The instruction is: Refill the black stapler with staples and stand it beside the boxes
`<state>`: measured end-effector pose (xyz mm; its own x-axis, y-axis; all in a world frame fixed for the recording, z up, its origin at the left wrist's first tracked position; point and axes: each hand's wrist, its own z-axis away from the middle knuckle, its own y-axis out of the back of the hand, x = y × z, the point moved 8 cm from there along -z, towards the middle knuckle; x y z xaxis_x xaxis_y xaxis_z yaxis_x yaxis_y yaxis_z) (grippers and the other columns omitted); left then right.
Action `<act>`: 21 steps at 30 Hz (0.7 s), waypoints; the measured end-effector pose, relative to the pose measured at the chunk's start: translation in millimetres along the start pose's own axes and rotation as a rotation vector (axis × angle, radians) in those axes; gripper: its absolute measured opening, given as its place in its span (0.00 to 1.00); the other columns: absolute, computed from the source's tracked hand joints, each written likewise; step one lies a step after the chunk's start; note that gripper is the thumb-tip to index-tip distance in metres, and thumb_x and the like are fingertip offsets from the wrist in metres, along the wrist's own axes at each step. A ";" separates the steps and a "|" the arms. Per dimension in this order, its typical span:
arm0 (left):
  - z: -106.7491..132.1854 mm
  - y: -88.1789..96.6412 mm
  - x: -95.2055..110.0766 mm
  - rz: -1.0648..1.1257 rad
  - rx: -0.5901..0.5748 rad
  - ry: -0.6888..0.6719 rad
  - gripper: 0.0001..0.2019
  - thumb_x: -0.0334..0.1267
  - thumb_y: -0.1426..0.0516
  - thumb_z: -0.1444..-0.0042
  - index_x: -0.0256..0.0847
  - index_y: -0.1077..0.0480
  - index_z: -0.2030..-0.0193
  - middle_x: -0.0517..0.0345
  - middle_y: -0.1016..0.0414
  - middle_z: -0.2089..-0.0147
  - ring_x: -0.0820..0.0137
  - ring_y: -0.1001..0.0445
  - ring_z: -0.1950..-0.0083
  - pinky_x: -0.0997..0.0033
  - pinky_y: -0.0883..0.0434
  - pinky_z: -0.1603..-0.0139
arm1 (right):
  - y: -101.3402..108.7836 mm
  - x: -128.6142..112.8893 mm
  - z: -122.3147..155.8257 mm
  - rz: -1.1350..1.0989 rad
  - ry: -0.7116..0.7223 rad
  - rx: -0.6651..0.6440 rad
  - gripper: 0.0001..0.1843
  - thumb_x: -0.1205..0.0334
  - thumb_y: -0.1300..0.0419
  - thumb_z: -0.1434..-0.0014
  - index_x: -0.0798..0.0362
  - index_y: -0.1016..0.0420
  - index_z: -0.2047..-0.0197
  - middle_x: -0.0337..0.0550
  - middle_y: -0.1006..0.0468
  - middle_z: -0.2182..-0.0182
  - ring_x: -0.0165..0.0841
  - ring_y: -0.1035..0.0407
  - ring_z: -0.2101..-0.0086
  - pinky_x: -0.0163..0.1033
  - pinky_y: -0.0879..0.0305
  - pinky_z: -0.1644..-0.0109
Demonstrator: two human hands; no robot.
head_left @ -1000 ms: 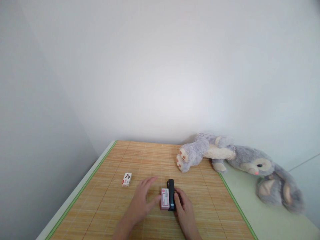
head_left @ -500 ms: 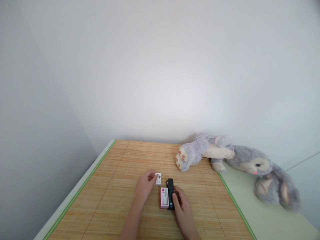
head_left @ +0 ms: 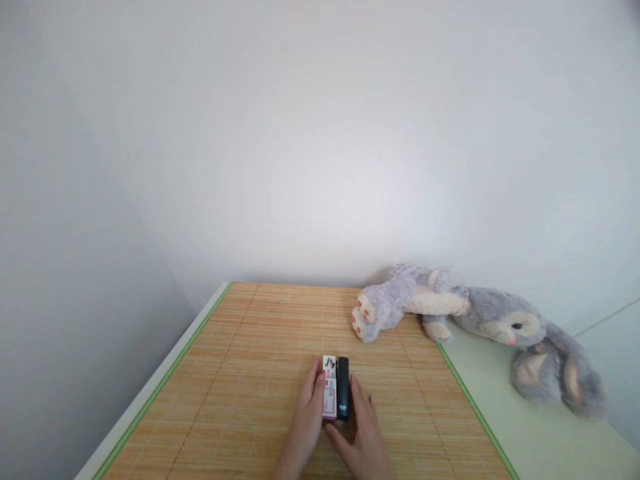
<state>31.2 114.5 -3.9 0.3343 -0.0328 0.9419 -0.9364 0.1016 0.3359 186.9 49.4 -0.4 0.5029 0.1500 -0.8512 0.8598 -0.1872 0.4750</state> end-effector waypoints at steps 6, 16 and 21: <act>29.4 -32.9 -28.0 0.005 0.096 0.122 0.32 0.51 0.64 0.29 0.43 0.61 0.21 0.53 0.61 0.18 0.66 0.59 0.19 0.53 0.51 0.20 | -10.7 -10.1 3.7 -0.007 0.014 -0.098 0.44 0.66 0.35 0.43 0.39 0.41 0.26 0.45 0.36 0.30 0.50 0.43 0.31 0.69 0.64 0.24; 11.0 -129.4 19.6 0.153 0.046 0.094 0.35 0.50 0.62 0.30 0.37 0.64 0.21 0.50 0.68 0.18 0.65 0.68 0.18 0.58 0.62 0.19 | 73.9 37.3 -6.8 0.147 0.031 -0.104 0.45 0.65 0.39 0.42 0.41 0.47 0.24 0.45 0.38 0.29 0.46 0.44 0.30 0.66 0.69 0.23; 2.8 -180.4 54.9 0.198 0.056 0.087 0.33 0.44 0.63 0.29 0.34 0.60 0.21 0.49 0.64 0.18 0.68 0.63 0.19 0.68 0.58 0.20 | 124.8 76.8 -9.5 0.265 -0.084 -0.102 0.44 0.60 0.40 0.40 0.49 0.49 0.23 0.49 0.40 0.28 0.46 0.49 0.28 0.62 0.65 0.22</act>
<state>218.2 91.6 -12.8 0.1486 0.0687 0.9865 -0.9884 0.0424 0.1459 333.6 46.8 -4.4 0.7058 0.0267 -0.7079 0.7059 -0.1098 0.6997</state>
